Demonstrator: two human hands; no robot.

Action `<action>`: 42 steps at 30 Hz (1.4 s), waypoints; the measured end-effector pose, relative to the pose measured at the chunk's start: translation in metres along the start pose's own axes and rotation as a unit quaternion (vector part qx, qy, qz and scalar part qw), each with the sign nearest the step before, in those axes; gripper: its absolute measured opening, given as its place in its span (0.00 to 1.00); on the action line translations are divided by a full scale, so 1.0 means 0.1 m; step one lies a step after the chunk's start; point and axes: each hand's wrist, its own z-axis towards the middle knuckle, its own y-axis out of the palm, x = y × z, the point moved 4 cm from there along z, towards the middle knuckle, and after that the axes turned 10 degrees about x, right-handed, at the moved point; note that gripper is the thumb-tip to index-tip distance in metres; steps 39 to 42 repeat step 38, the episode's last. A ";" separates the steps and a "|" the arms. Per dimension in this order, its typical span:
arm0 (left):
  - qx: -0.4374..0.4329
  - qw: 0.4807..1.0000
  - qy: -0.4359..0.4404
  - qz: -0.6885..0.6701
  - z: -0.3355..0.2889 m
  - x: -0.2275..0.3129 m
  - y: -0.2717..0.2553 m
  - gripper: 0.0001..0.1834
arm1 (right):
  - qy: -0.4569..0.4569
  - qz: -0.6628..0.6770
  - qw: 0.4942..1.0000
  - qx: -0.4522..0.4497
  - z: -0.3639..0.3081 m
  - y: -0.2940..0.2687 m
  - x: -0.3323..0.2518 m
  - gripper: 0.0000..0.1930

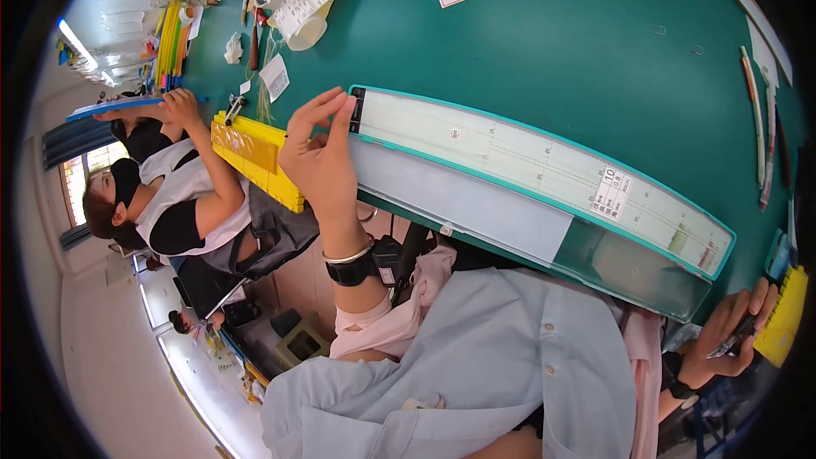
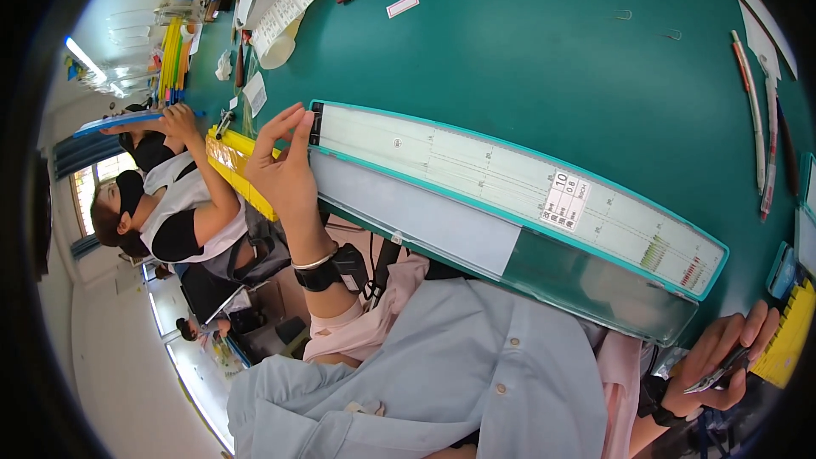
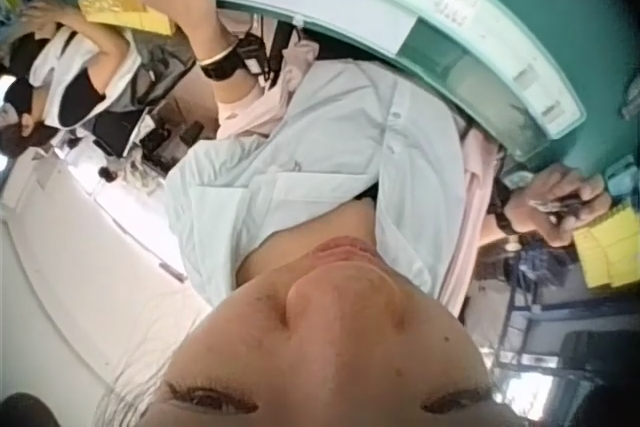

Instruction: Cutting and preparing resistors for assembly using wire cutters and a guide jig.

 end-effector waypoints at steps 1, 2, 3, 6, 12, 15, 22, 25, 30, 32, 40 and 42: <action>0.011 1.000 -0.017 -0.018 -0.01 -0.02 -0.01 0.03 | 0.003 -0.001 1.000 0.000 0.00 0.00 0.00 0.22; 0.023 0.999 -0.035 -0.032 -0.02 -0.06 -0.03 0.03 | 0.005 -0.008 1.000 -0.002 0.02 0.00 0.02 0.22; 0.024 0.999 -0.038 -0.028 -0.02 -0.07 -0.04 0.03 | 0.008 -0.014 1.000 -0.004 0.03 0.00 0.04 0.22; 0.029 0.996 -0.083 -0.011 -0.01 -0.14 -0.05 0.06 | 0.012 -0.032 0.999 -0.015 0.05 -0.01 0.05 0.21; 0.023 0.992 -0.088 -0.088 0.02 -0.14 0.01 0.19 | 0.018 -0.023 0.999 -0.014 0.06 0.00 0.03 0.22; 0.009 0.991 -0.084 -0.102 0.04 -0.14 0.04 0.22 | 0.020 -0.020 1.000 -0.011 0.05 0.04 0.03 0.21; 0.006 0.994 -0.069 -0.086 0.03 -0.14 0.01 0.21 | 0.031 -0.027 0.999 -0.020 0.06 0.02 0.06 0.21; 0.002 0.994 -0.065 -0.087 0.03 -0.14 0.04 0.20 | 0.026 -0.027 0.999 -0.018 0.05 0.05 0.04 0.21; 0.005 0.996 -0.053 -0.074 0.02 -0.12 0.02 0.19 | 0.030 -0.024 0.999 -0.022 0.05 0.07 0.06 0.21; 0.006 0.996 -0.042 -0.075 0.02 -0.14 0.01 0.20 | 0.029 -0.022 0.999 -0.024 0.05 0.07 0.06 0.21; -0.002 0.997 -0.039 -0.067 0.03 -0.13 0.01 0.20 | 0.039 -0.013 0.999 -0.024 0.04 0.07 0.07 0.21; -0.002 0.997 -0.039 -0.067 0.03 -0.13 0.01 0.20 | 0.039 -0.013 0.999 -0.024 0.04 0.07 0.07 0.21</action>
